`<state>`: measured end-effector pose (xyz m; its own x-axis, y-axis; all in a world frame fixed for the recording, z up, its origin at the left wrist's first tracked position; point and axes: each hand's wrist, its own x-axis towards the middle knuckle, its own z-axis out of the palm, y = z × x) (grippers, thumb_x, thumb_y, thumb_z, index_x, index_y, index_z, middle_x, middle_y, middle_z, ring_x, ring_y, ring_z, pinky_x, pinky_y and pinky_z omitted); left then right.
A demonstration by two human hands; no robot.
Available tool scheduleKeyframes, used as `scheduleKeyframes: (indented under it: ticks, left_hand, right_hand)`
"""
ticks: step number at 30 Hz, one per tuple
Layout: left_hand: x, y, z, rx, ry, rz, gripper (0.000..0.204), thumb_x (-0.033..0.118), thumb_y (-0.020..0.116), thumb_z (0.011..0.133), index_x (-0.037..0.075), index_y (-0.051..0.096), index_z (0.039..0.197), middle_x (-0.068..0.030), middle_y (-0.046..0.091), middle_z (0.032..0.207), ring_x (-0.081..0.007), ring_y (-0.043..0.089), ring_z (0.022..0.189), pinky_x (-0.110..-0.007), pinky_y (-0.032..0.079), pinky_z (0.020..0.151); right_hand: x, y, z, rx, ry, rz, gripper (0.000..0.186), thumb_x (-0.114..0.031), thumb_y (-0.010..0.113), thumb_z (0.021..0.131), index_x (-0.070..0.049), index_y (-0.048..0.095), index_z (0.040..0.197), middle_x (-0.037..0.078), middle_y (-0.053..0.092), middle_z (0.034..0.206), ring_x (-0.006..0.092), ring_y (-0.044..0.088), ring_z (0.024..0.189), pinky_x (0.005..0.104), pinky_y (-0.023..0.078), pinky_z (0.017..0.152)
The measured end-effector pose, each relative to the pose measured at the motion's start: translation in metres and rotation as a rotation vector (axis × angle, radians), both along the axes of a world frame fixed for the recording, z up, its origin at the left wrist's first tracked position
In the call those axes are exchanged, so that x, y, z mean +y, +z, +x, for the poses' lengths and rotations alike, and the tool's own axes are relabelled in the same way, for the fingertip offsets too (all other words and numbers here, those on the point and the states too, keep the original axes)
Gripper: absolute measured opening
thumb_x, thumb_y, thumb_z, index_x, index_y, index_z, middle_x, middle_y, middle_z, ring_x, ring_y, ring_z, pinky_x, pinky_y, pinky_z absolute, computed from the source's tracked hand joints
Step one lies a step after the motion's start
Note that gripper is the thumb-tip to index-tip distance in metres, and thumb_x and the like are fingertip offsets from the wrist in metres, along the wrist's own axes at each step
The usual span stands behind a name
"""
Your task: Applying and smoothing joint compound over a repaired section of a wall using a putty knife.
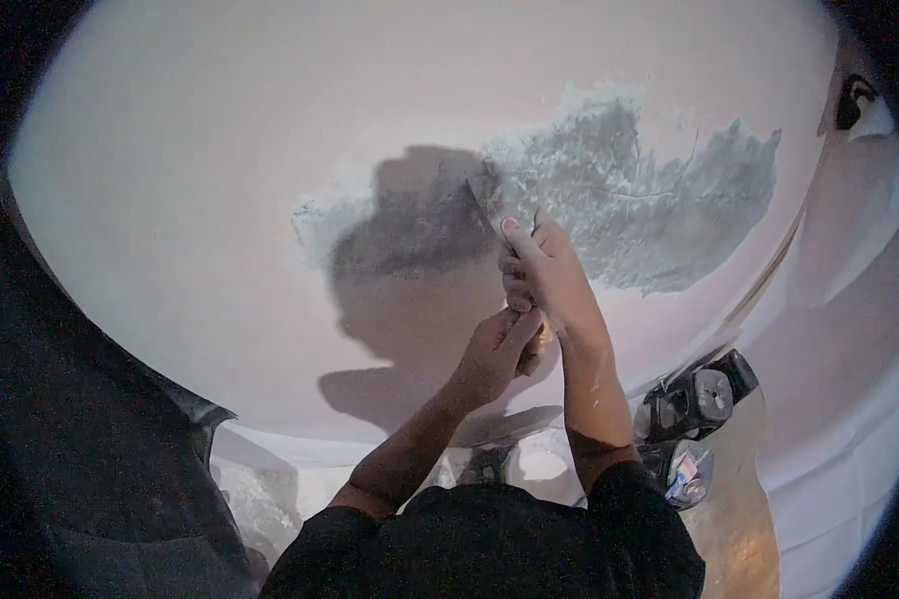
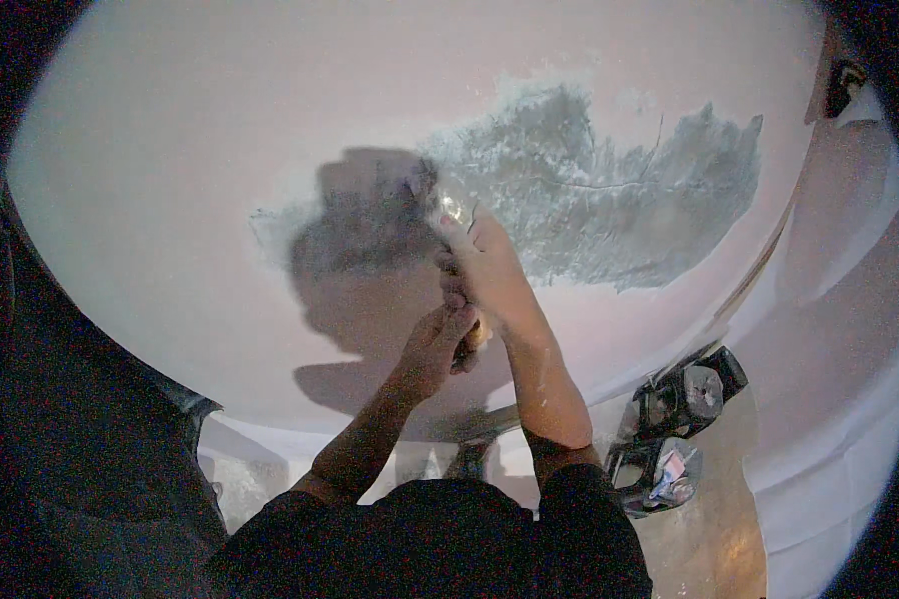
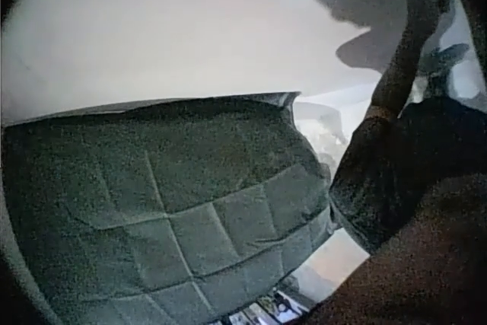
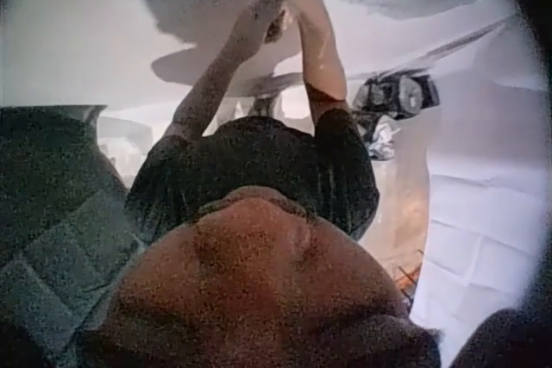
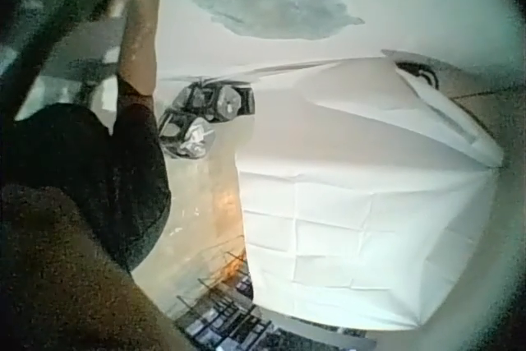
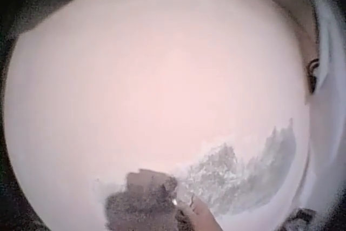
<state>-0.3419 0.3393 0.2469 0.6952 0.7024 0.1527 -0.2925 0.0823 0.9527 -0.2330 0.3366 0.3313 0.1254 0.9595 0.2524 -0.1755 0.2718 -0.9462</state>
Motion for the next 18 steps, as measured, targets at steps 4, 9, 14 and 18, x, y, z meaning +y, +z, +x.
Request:
scheduleKeyframes:
  ticks: [4, 9, 14, 18]
  left_hand:
    - [0.002, 0.002, 0.002, 0.01, -0.006, 0.066, 0.033, 0.033, 0.046, 0.101, 0.008, 0.049, 0.08, 0.0008, 0.047, 0.062, -0.0078, 0.042, 0.05, -0.024, 0.034, 0.046]
    - [0.002, 0.003, 0.003, -0.024, -0.005, -0.013, 0.032, 0.033, 0.046, 0.101, 0.009, 0.05, 0.082, 0.0005, 0.048, 0.062, -0.0077, 0.043, 0.05, -0.024, 0.033, 0.046]
    - [-0.006, 0.004, 0.009, -0.028, 0.019, 0.018, 0.032, 0.035, 0.045, 0.101, 0.009, 0.05, 0.083, 0.0011, 0.046, 0.063, -0.0074, 0.041, 0.049, -0.024, 0.03, 0.045]
    - [-0.005, 0.0, 0.008, -0.054, -0.01, 0.019, 0.034, 0.037, 0.044, 0.101, 0.008, 0.051, 0.084, 0.0015, 0.046, 0.061, -0.0075, 0.039, 0.046, -0.024, 0.028, 0.043]
  right_hand:
    - [0.005, -0.006, 0.008, -0.061, -0.05, 0.038, 0.023, -0.025, 0.052, 0.098, -0.009, 0.035, 0.102, -0.004, 0.036, 0.061, 0.0053, 0.034, 0.044, 0.0216, 0.027, 0.038]
    - [0.01, -0.008, 0.011, -0.073, 0.019, 0.116, 0.024, -0.027, 0.054, 0.097, -0.009, 0.038, 0.099, -0.004, 0.037, 0.062, 0.0055, 0.034, 0.045, 0.0214, 0.027, 0.038]
    - [0.002, -0.004, 0.012, -0.045, -0.062, -0.029, 0.024, -0.028, 0.055, 0.097, -0.01, 0.041, 0.103, -0.005, 0.037, 0.062, 0.0052, 0.035, 0.045, 0.0209, 0.028, 0.039]
    - [0.009, -0.008, 0.016, -0.123, -0.02, 0.137, 0.025, -0.03, 0.055, 0.097, -0.011, 0.041, 0.102, -0.004, 0.039, 0.063, 0.0054, 0.035, 0.046, 0.0217, 0.03, 0.039]
